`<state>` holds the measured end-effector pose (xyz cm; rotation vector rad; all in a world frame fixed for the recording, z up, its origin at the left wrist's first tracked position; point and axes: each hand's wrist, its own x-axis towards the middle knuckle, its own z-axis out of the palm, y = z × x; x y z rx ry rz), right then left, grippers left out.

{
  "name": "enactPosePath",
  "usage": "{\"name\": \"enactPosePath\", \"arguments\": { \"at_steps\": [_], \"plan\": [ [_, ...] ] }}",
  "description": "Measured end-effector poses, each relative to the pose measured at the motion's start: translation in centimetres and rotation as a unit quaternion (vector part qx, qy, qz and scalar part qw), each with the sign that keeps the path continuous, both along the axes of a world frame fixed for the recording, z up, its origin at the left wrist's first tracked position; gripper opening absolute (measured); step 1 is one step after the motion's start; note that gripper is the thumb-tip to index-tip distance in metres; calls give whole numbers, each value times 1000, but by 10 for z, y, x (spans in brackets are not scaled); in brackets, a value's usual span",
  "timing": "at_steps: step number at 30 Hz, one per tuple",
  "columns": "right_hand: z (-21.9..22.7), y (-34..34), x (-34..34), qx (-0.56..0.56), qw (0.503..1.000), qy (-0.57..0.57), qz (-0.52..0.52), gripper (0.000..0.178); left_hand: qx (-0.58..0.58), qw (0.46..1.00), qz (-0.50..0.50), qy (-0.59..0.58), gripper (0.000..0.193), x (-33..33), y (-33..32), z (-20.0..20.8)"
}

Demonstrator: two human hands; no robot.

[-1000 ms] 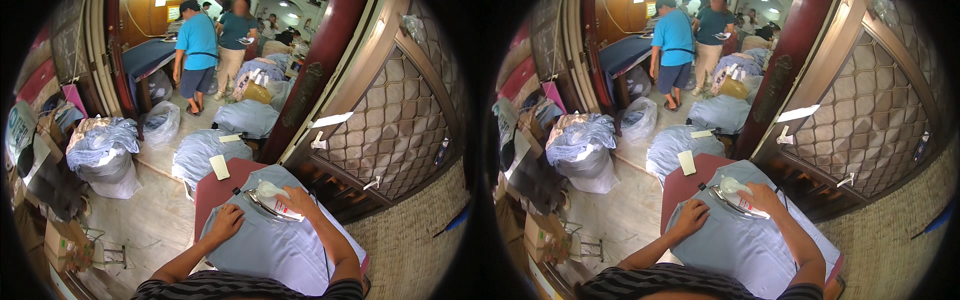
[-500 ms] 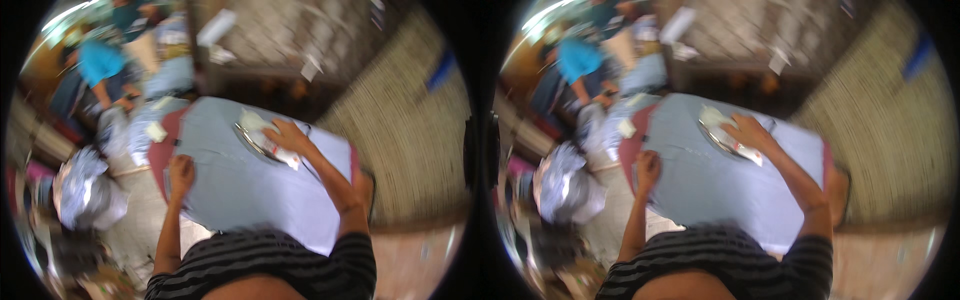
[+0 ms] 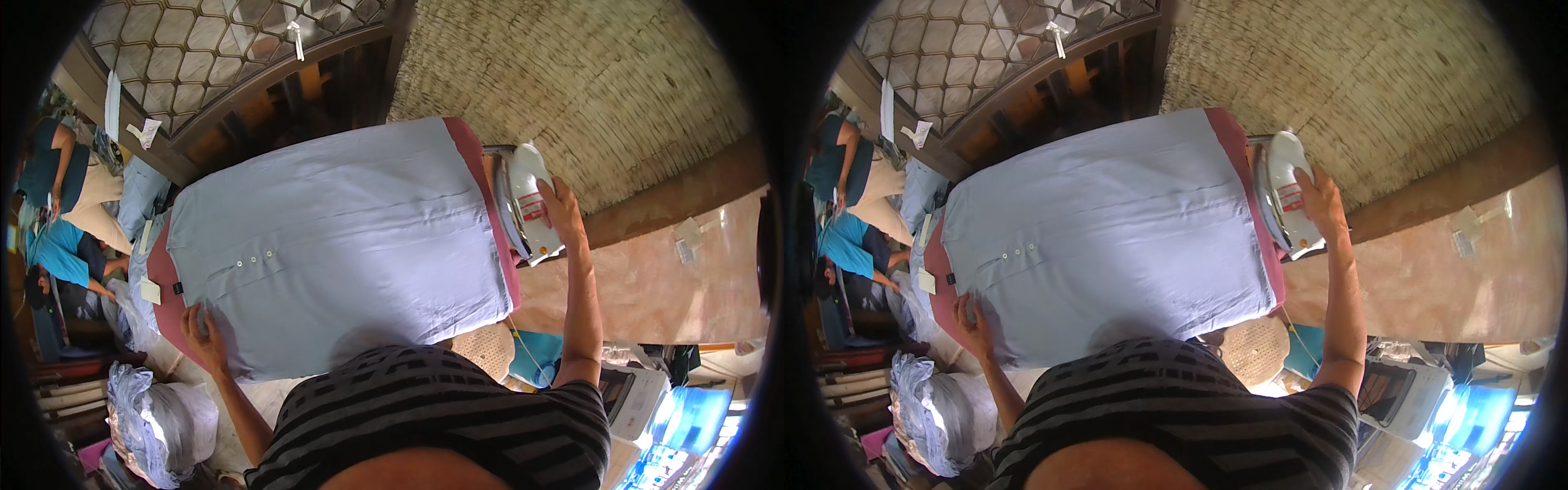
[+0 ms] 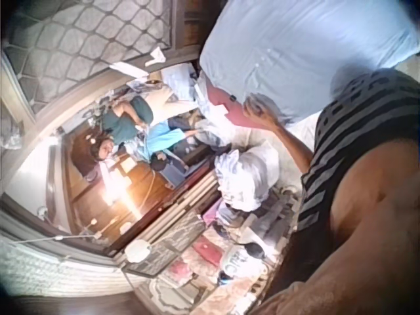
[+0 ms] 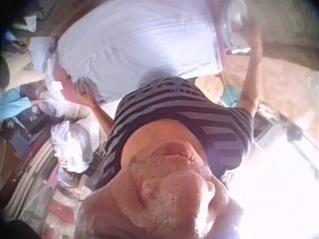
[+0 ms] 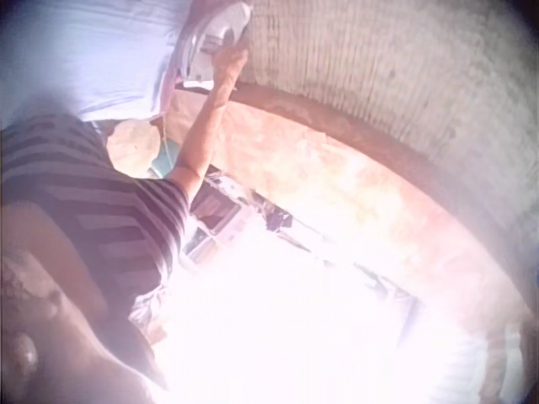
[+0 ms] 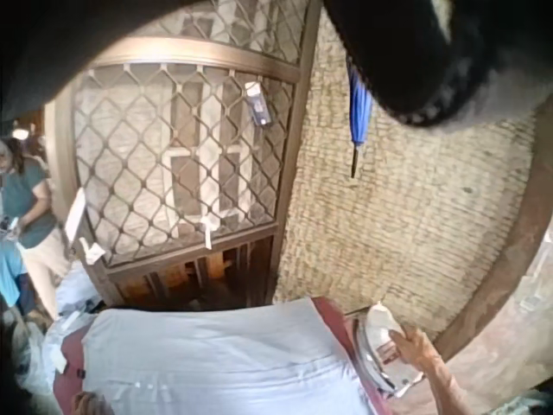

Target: The person irons a light blue shirt on an ironing board using an iron, smoothing the fabric and folding the sleeves as they work.

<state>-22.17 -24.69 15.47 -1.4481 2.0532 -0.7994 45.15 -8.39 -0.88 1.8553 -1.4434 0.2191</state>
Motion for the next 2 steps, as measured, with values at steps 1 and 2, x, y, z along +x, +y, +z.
{"name": "enactPosePath", "arguments": {
  "at_steps": [1,2],
  "plan": [
    [-5,-2,-16,27,999,-15,-8,40,-12,1000,10,-3,26,0,6,-3],
    [-10,-8,-26,58,998,-21,-18,48,-37,999,18,-5,28,0,13,-7]
  ]
}}
